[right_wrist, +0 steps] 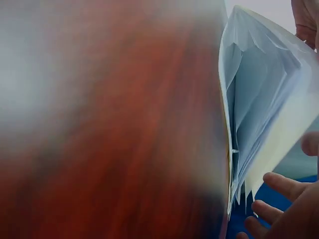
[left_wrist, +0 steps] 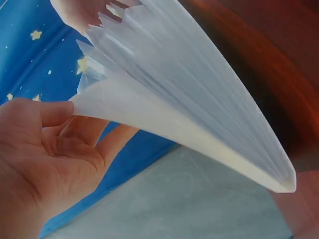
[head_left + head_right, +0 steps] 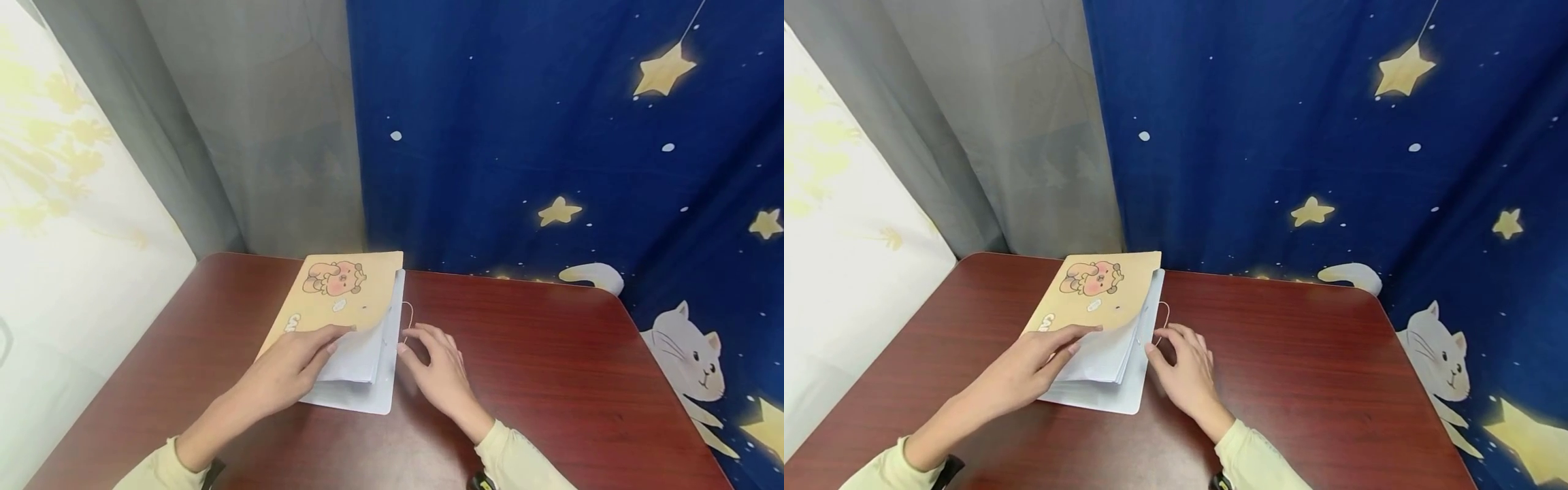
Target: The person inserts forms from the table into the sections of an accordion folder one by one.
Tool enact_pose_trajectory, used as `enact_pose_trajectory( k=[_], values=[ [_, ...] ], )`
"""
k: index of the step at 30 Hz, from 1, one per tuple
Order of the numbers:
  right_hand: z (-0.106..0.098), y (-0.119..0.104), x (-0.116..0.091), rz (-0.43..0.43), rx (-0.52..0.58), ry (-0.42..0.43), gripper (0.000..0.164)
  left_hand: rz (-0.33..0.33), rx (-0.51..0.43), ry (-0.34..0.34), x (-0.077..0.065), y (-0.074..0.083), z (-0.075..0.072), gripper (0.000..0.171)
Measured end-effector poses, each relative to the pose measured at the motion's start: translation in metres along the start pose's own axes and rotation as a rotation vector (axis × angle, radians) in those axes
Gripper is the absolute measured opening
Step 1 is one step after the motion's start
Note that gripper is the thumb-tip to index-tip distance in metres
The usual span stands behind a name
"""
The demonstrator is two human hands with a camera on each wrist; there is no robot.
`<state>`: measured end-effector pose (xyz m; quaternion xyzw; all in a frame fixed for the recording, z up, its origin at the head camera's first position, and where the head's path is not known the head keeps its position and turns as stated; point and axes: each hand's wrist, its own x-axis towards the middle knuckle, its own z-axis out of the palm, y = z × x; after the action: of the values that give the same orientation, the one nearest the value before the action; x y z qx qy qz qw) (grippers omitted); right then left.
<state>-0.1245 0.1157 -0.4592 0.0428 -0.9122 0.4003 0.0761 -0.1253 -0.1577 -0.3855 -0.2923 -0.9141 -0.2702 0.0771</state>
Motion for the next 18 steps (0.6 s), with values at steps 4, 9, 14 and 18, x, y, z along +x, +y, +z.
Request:
enact_pose_trajectory(
  k=[4, 9, 14, 18],
  values=[
    [-0.009, 0.009, -0.007, -0.008, -0.042, -0.034, 0.041, -0.04, -0.021, -0.084, -0.003, -0.001, 0.002, 0.034],
    [-0.023, 0.014, -0.012, 0.0, -0.071, -0.055, 0.038, -0.043, -0.042, -0.186, -0.006, -0.003, 0.008, 0.034],
    [-0.039, 0.018, -0.013, 0.011, -0.09, -0.052, 0.036, -0.025, -0.038, -0.214, -0.006, -0.003, 0.013, 0.034],
    [-0.052, 0.023, -0.014, 0.019, -0.099, -0.044, 0.033, -0.001, -0.005, -0.224, -0.005, -0.003, 0.019, 0.033]
  ],
)
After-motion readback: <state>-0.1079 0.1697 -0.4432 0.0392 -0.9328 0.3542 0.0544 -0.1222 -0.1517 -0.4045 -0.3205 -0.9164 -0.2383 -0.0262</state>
